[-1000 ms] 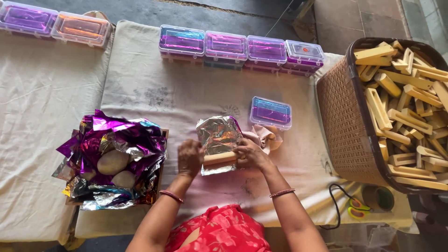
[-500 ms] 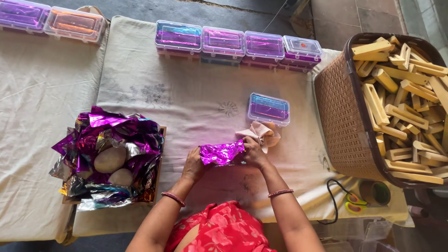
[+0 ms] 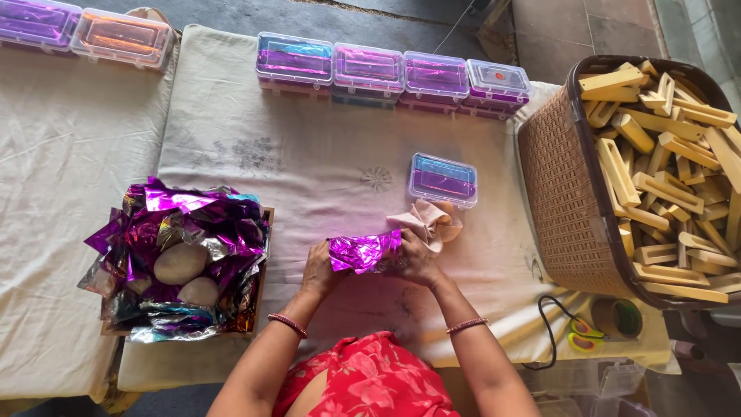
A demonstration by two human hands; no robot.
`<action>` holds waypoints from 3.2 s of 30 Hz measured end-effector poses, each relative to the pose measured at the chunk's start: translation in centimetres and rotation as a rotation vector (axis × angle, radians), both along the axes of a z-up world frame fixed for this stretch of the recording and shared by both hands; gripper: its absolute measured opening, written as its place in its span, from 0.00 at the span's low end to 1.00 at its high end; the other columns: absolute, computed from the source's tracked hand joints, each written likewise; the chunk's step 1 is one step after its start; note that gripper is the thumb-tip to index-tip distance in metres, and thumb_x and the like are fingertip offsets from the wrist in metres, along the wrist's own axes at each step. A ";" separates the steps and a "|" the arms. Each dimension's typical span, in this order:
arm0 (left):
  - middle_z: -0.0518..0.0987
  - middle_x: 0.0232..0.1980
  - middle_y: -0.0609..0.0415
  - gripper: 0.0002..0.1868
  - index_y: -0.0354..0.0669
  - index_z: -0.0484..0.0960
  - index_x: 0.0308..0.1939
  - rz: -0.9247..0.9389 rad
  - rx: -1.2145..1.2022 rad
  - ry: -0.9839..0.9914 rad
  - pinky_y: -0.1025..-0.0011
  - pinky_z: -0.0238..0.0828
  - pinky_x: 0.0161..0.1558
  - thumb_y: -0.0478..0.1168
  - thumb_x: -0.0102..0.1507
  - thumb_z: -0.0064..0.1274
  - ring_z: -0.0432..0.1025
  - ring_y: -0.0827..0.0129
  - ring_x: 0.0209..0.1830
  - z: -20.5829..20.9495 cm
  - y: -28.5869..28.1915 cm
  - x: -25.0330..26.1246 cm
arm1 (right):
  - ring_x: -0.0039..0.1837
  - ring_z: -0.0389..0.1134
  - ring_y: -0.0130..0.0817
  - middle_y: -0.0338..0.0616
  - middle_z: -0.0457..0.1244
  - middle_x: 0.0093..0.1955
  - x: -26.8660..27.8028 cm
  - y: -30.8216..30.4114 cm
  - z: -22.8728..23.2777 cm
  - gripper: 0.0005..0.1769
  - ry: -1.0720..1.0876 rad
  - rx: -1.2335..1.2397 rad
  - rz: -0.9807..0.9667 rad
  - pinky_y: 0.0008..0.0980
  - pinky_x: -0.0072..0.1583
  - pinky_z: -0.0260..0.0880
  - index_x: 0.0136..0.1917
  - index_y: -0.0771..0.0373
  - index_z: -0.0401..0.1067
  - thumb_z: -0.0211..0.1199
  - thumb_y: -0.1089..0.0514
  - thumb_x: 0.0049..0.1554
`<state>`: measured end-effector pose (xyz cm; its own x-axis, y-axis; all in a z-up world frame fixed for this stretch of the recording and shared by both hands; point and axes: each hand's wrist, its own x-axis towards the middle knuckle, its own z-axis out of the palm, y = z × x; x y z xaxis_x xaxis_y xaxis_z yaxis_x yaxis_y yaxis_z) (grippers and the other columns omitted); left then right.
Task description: Wrapping wooden blocks in gold foil and organizing them into purple boxes.
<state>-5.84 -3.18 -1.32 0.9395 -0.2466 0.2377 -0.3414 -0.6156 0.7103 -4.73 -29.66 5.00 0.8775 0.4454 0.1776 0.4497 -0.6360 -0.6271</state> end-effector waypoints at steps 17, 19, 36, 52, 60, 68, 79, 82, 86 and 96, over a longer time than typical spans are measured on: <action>0.81 0.45 0.56 0.14 0.49 0.85 0.38 -0.021 0.095 0.015 0.57 0.64 0.54 0.48 0.52 0.67 0.73 0.61 0.52 -0.6 0.0 1.3 | 0.58 0.68 0.55 0.53 0.67 0.51 0.3 1.8 -3.7 0.19 0.016 -0.064 -0.186 0.49 0.59 0.67 0.56 0.61 0.70 0.70 0.60 0.52; 0.82 0.44 0.57 0.12 0.50 0.85 0.38 -0.031 0.120 0.006 0.57 0.64 0.55 0.47 0.53 0.66 0.73 0.62 0.52 0.8 -0.2 1.4 | 0.56 0.69 0.53 0.51 0.68 0.48 0.6 2.1 -3.4 0.17 0.034 -0.075 -0.232 0.49 0.56 0.69 0.54 0.60 0.72 0.70 0.59 0.51; 0.85 0.38 0.51 0.11 0.59 0.88 0.39 0.064 0.116 0.407 0.51 0.65 0.47 0.54 0.57 0.61 0.79 0.52 0.43 -1.6 -1.7 6.6 | 0.53 0.75 0.45 0.50 0.73 0.47 3.8 2.0 -3.6 0.15 0.465 0.009 -0.390 0.43 0.56 0.72 0.51 0.56 0.78 0.69 0.50 0.52; 0.87 0.38 0.59 0.14 0.61 0.92 0.38 0.038 0.194 0.692 0.52 0.62 0.49 0.57 0.53 0.64 0.80 0.64 0.45 -2.0 -2.3 8.6 | 0.58 0.69 0.47 0.48 0.68 0.55 -1.7 6.6 0.3 0.12 -0.215 -0.122 -0.091 0.44 0.60 0.70 0.53 0.65 0.78 0.66 0.63 0.55; 0.87 0.40 0.60 0.12 0.59 0.91 0.42 -0.027 0.114 0.678 0.56 0.62 0.53 0.51 0.56 0.64 0.80 0.67 0.45 -3.2 -1.5 8.5 | 0.58 0.70 0.44 0.44 0.68 0.55 2.4 5.9 1.5 0.20 0.289 -0.289 -0.059 0.40 0.59 0.70 0.54 0.58 0.78 0.74 0.64 0.47; 0.83 0.42 0.51 0.19 0.51 0.84 0.53 -0.014 0.085 0.094 0.59 0.73 0.49 0.36 0.57 0.57 0.77 0.60 0.44 4.9 0.3 4.5 | 0.54 0.74 0.38 0.44 0.72 0.50 6.8 5.1 -0.9 0.26 0.443 -0.316 0.093 0.37 0.57 0.74 0.53 0.59 0.78 0.79 0.63 0.39; 0.80 0.41 0.51 0.08 0.46 0.86 0.40 -0.158 0.276 0.003 0.60 0.73 0.48 0.33 0.60 0.53 0.76 0.57 0.45 2.5 -1.0 3.0 | 0.57 0.72 0.34 0.42 0.71 0.55 3.0 -1.0 -4.9 0.24 0.604 0.450 -0.388 0.31 0.61 0.75 0.59 0.58 0.77 0.76 0.58 0.49; 0.80 0.42 0.50 0.09 0.45 0.86 0.40 -0.179 0.302 0.007 0.60 0.73 0.48 0.32 0.59 0.53 0.76 0.57 0.45 2.4 -0.9 3.2 | 0.58 0.69 0.37 0.47 0.67 0.58 1.5 -4.1 -7.3 0.21 0.184 0.476 -0.622 0.32 0.64 0.72 0.59 0.62 0.77 0.71 0.62 0.51; 0.80 0.42 0.50 0.08 0.46 0.85 0.41 -0.222 0.355 0.046 0.60 0.73 0.47 0.33 0.59 0.54 0.76 0.56 0.46 2.6 -1.0 4.0 | 0.56 0.71 0.36 0.46 0.70 0.55 0.1 -0.6 -6.7 0.17 0.082 0.152 -0.662 0.32 0.62 0.73 0.61 0.58 0.77 0.62 0.59 0.58; 0.80 0.46 0.54 0.13 0.46 0.83 0.46 -0.107 0.242 -0.182 0.60 0.70 0.50 0.35 0.57 0.55 0.75 0.59 0.49 3.2 0.2 -0.3 | 0.75 0.62 0.38 0.52 0.63 0.74 4.9 0.8 -6.2 0.21 0.614 0.681 0.004 0.36 0.77 0.57 0.65 0.66 0.74 0.49 0.55 0.67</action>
<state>-6.15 -2.95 1.87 0.8525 -0.4116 0.3222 -0.5214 -0.7128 0.4692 0.12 -28.84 -1.23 0.9032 0.4187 -0.0944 -0.0852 -0.0408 -0.9955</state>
